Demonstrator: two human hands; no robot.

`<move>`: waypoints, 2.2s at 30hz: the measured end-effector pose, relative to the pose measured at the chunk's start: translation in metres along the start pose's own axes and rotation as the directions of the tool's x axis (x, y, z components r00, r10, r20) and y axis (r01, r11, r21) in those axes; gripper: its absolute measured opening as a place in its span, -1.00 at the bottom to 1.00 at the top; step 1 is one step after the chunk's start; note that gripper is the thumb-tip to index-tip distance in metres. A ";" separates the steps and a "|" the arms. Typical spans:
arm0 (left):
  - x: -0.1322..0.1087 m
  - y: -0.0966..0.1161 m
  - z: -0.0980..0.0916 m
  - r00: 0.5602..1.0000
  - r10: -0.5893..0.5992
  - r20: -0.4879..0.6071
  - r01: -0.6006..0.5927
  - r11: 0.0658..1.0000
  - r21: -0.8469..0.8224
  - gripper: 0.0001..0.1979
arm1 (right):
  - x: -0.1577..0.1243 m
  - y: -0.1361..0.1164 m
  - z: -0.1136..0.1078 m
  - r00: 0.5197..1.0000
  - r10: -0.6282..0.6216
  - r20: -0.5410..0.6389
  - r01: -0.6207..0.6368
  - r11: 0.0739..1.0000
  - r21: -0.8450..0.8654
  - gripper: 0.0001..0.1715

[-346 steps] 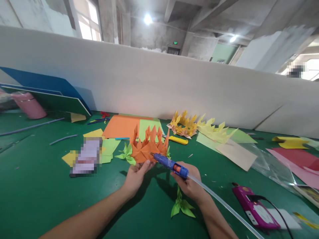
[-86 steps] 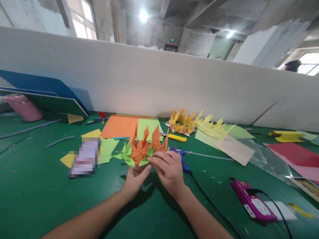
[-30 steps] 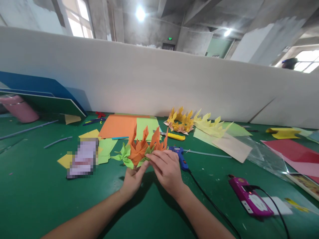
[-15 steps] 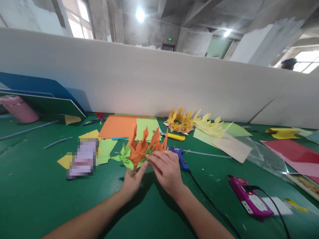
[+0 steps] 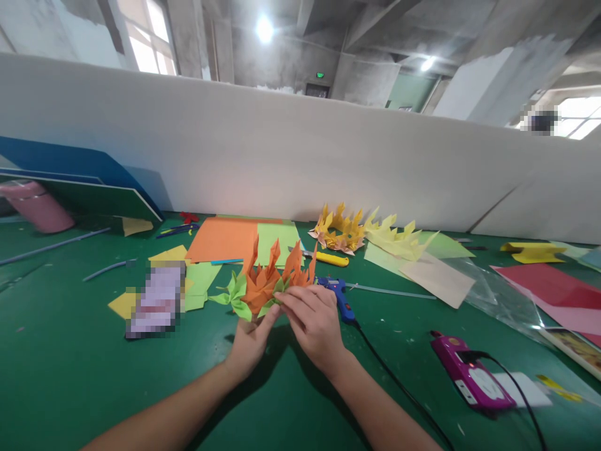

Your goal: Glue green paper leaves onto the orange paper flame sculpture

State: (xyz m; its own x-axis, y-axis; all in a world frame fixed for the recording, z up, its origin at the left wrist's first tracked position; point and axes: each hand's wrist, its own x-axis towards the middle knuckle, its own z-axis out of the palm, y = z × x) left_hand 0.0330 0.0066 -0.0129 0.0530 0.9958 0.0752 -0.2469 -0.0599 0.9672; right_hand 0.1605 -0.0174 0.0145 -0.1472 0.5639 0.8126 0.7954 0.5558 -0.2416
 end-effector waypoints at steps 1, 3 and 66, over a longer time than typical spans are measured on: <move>0.000 0.001 0.000 1.000 0.004 -0.003 -0.004 1.000 0.000 -0.78 | 0.000 0.000 0.000 1.000 0.000 -0.001 0.000 1.000 0.004 -0.75; 0.000 0.001 0.000 1.000 0.008 -0.004 -0.008 1.000 -0.004 -0.78 | 0.000 0.000 0.000 1.000 0.002 -0.003 -0.002 1.000 0.009 -0.75; 0.025 0.040 -0.003 0.979 0.015 -0.204 -0.086 0.936 -0.341 -0.51 | -0.004 0.078 -0.056 0.833 0.553 0.009 -0.546 0.825 -0.145 -0.72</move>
State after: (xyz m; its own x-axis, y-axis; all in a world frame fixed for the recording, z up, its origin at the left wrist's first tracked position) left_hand 0.0215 0.0292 0.0268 -0.1498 0.9879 0.0390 -0.5655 -0.1179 0.8163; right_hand 0.2560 -0.0105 0.0225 0.3114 0.7829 0.5385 0.8222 0.0621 -0.5657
